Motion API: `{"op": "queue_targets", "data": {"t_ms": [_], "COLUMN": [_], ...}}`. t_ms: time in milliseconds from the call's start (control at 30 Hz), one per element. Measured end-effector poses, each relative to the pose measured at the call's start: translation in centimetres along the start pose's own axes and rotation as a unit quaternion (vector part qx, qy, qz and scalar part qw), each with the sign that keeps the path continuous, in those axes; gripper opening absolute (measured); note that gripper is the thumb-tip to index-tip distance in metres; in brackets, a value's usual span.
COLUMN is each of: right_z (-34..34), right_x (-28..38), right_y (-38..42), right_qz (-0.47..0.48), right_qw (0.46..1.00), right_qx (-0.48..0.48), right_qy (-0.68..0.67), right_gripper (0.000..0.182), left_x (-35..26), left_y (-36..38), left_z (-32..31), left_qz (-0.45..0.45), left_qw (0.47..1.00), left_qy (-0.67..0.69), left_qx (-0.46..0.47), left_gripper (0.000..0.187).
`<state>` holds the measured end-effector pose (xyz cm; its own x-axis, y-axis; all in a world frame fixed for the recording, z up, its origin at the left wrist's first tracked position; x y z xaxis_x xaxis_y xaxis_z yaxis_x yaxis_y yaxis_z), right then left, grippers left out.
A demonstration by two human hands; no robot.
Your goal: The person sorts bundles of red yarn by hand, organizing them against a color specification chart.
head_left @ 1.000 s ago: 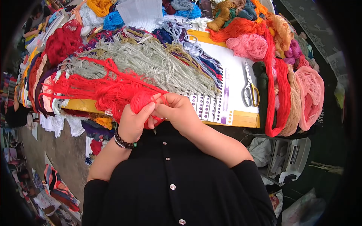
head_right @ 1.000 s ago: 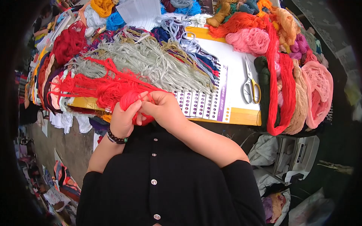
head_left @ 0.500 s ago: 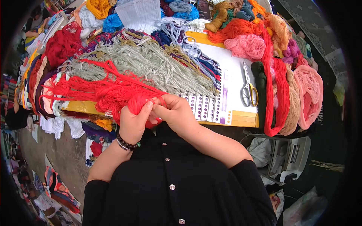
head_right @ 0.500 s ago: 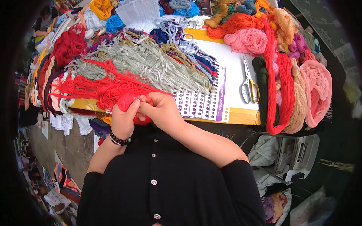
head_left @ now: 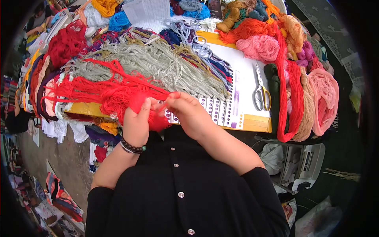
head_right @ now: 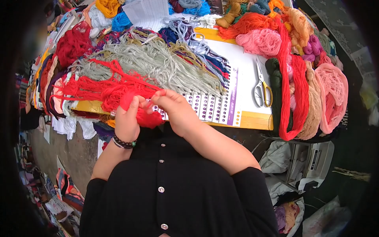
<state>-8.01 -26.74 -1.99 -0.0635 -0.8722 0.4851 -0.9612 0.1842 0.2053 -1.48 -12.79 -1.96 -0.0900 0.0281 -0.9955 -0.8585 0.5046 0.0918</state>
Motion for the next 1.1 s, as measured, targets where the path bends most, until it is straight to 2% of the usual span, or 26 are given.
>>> {"op": "queue_targets", "data": {"t_ms": [33, 100, 167, 233, 267, 333, 367, 467, 667, 900, 1100], "right_z": [0.3, 0.4, 1.0, 0.9, 0.4, -1.4, -3.3, -2.2, -1.3, -1.6, -1.7], "right_x": [0.4, 1.9, 2.2, 2.4, 2.3, 1.8, 2.4, 1.0, 0.2, 0.6, 0.8], "right_y": [-0.3, -0.2, -0.4, -0.4, -0.3, 0.1, 0.9, 0.5, 0.2, 0.5, 0.8], "right_qz": [-0.018, -0.060, -0.067, -0.088, -0.049, -0.049, -0.053, -0.044, -0.050, -0.055, -0.059], "right_qw": [0.998, 0.983, 0.976, 0.989, 0.999, 0.995, 0.996, 0.995, 0.988, 0.993, 0.994], "right_qx": [-0.011, -0.028, -0.020, 0.024, 0.016, -0.022, 0.013, 0.049, 0.018, 0.001, 0.040], "right_qy": [-0.060, -0.171, -0.205, -0.116, -0.005, 0.089, 0.074, 0.078, 0.148, 0.103, 0.083], "right_gripper": [0.007, 0.006, 0.007, 0.010, 0.011, 0.010, 0.011, 0.010, 0.008, 0.007, 0.009], "left_x": [-0.1, -1.0, -1.3, -2.2, -2.6, -3.1, -3.1, -2.5, -2.5, -1.8, -2.3], "left_y": [-0.3, -0.5, -0.7, -0.3, -0.1, 0.2, 0.2, 0.1, 0.4, 0.2, 0.2], "left_z": [0.4, 1.2, 1.8, 1.4, 0.9, 0.2, 0.0, 0.1, -0.9, 0.0, 0.0], "left_qz": [0.031, 0.044, 0.030, 0.060, 0.067, 0.069, 0.073, 0.069, 0.063, 0.080, 0.085], "left_qw": [0.997, 0.992, 0.994, 0.983, 0.982, 0.981, 0.979, 0.978, 0.984, 0.977, 0.978], "left_qy": [0.068, 0.115, 0.099, 0.114, 0.111, 0.097, 0.082, 0.073, 0.024, 0.066, 0.062], "left_qx": [-0.012, -0.008, 0.020, 0.130, 0.138, 0.156, 0.173, 0.183, 0.167, 0.188, 0.177], "left_gripper": [0.024, 0.024, 0.025, 0.031, 0.041, 0.043, 0.044, 0.046, 0.045, 0.046, 0.047]}}
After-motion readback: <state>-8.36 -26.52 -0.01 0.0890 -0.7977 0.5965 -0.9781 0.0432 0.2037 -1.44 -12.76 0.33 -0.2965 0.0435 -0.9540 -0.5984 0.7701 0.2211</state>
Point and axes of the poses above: each hand's wrist, its own y-axis away from the middle knuckle, its own z-axis out of the back of the hand, x = y × z, the point moved 1 cm from there along -y, towards the middle knuckle, and after that the axes turned 13 degrees about -y, right-handed, at the moved point
